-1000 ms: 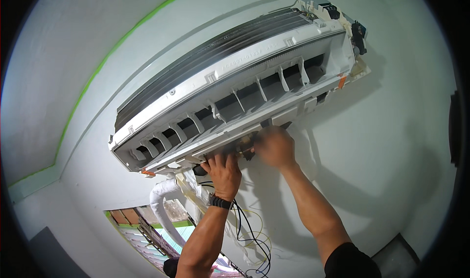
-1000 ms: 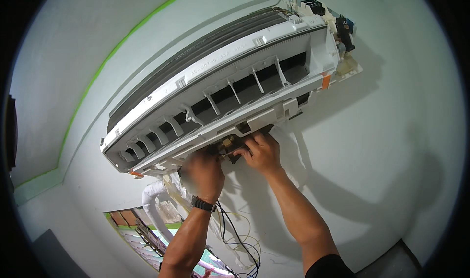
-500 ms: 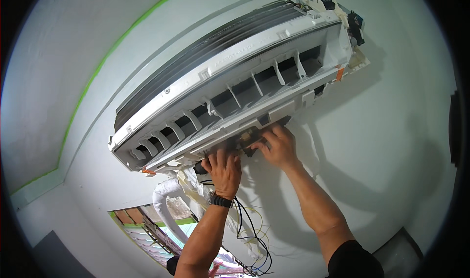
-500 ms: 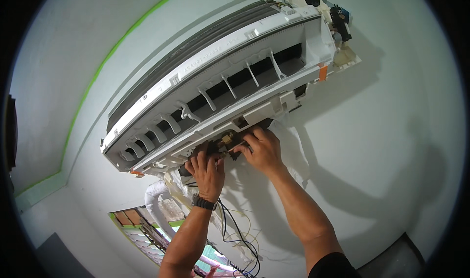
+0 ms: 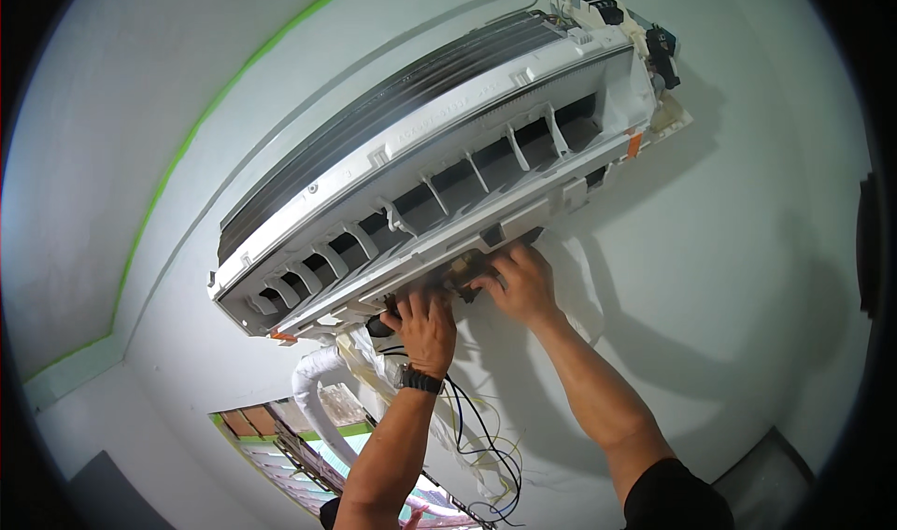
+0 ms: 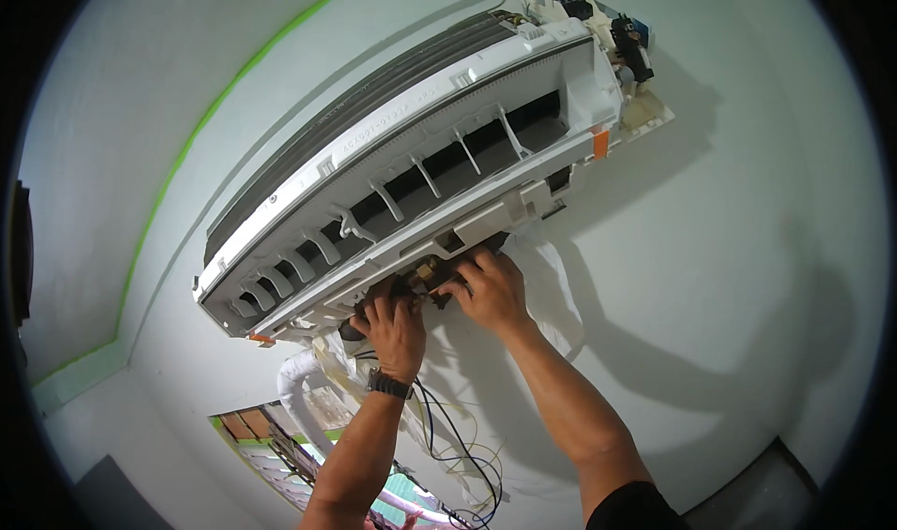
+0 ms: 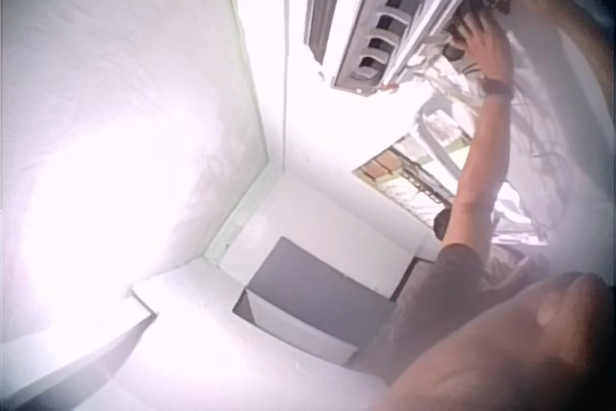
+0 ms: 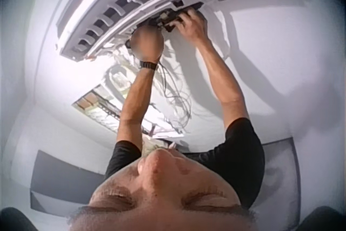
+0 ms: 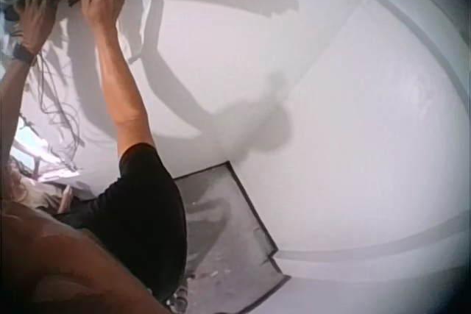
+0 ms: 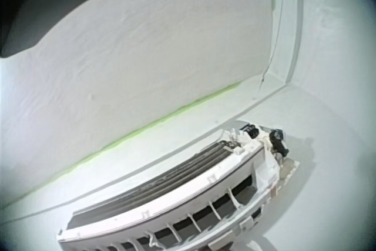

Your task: The person uses wrenches to tighten or loosen components on the underside of a wall-mounted air conditioning unit, then manipulates wires and tape by hand.

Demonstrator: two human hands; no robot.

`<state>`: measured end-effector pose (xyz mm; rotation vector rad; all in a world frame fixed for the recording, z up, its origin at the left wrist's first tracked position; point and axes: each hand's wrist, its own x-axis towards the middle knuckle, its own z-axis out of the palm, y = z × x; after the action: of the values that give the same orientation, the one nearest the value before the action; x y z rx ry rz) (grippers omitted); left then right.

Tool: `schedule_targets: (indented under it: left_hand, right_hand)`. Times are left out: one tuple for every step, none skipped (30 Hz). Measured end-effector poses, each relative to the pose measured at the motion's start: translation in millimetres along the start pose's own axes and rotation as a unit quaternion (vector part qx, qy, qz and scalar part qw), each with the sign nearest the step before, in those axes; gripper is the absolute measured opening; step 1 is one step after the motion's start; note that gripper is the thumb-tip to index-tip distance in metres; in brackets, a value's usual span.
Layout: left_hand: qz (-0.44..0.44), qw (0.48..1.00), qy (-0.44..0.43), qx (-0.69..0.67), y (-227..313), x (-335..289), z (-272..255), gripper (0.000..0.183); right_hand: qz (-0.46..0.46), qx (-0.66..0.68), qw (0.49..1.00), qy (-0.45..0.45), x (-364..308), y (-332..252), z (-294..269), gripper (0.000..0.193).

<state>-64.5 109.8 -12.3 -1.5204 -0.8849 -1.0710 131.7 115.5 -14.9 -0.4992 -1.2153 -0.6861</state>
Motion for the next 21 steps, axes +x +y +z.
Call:
schedule_targets:
  left_hand:
    - [0.016,1.000,0.012,-0.018,4.1,0.1,-7.4,0.046]
    - [0.032,0.999,0.023,-0.035,7.3,0.5,-12.4,0.045]
    - [0.032,0.999,0.024,-0.037,7.7,1.5,-13.9,0.045]
    - [0.052,0.999,0.014,-0.003,4.3,1.9,-18.5,0.046]
    - [0.073,0.997,0.004,0.030,0.9,2.3,-21.4,0.046]
    - [0.071,0.997,0.015,0.006,-3.9,1.3,-15.5,0.042]
    - [0.071,0.997,0.017,0.005,-2.6,2.8,-12.3,0.042]
    - [0.039,0.999,0.011,0.005,0.7,4.0,-9.7,0.040]
    - [0.007,1.000,0.006,0.005,3.7,4.6,-6.7,0.037]
    - [0.006,1.000,0.008,0.007,2.7,3.0,-1.6,0.037]
    - [-0.015,1.000,0.006,0.001,1.3,0.5,3.6,0.035]
    - [-0.036,0.999,0.004,-0.005,-2.0,-1.2,6.9,0.033]
    - [-0.037,0.999,0.004,-0.006,-0.7,-0.3,4.6,0.033]
    - [-0.016,1.000,0.013,-0.020,-0.5,0.5,0.7,0.034]
    - [0.006,0.999,0.022,-0.034,-0.2,1.2,-3.7,0.034]
    - [0.007,0.999,0.022,-0.033,-0.7,1.6,-8.3,0.034]
    - [0.037,0.999,0.028,-0.025,-1.4,1.9,-12.4,0.034]
    - [0.067,0.997,0.034,-0.017,-2.4,1.7,-14.2,0.034]
    - [0.068,0.997,0.037,-0.018,-3.8,2.7,-12.9,0.034]
    - [0.059,0.998,0.027,-0.019,-5.7,2.4,-9.7,0.033]
    - [0.051,0.998,0.018,-0.020,-6.8,2.2,-6.0,0.033]
  right_hand:
    - [-0.001,-0.006,1.000,0.008,-0.2,0.1,-2.0,0.031]
    - [-0.002,-0.007,1.000,0.008,0.0,0.5,-3.7,0.031]
    - [0.002,-0.006,1.000,-0.001,0.2,1.1,-5.4,0.030]
    - [0.010,-0.003,1.000,-0.010,-1.2,-0.7,-6.0,0.030]
    - [0.013,-0.003,1.000,-0.010,-3.2,-1.2,-5.1,0.030]
    - [0.021,-0.003,1.000,-0.020,-5.5,-0.9,-3.1,0.030]
    - [0.025,-0.005,0.999,-0.030,-4.5,0.3,-1.4,0.029]
    - [0.024,-0.006,0.999,-0.030,-4.3,0.6,-0.1,0.029]
    - [0.020,-0.003,1.000,-0.018,-4.9,0.2,1.1,0.029]
    - [0.015,0.004,1.000,-0.005,-3.8,-1.9,3.9,0.029]
    - [0.013,0.006,1.000,-0.004,-2.3,-3.7,5.5,0.029]
    - [0.012,0.004,1.000,-0.002,-0.6,-5.6,6.2,0.029]
    - [0.012,-0.002,1.000,-0.003,-1.4,-5.2,4.1,0.029]
    - [0.012,-0.003,1.000,-0.004,-1.2,-5.2,2.4,0.029]
    - [0.007,-0.005,1.000,-0.001,-0.2,-5.5,0.5,0.029]
    - [0.004,-0.008,1.000,0.003,0.6,-5.9,-0.3,0.030]
    - [0.005,-0.008,1.000,0.003,0.3,-5.3,0.3,0.030]
    - [-0.003,-0.015,1.000,0.006,-0.4,-4.2,1.6,0.030]
    - [-0.013,-0.025,1.000,0.010,1.6,-2.3,2.4,0.031]
    - [-0.015,-0.026,0.999,0.012,1.3,0.1,4.4,0.031]
    - [-0.011,-0.025,0.999,0.021,-0.8,2.5,7.1,0.031]
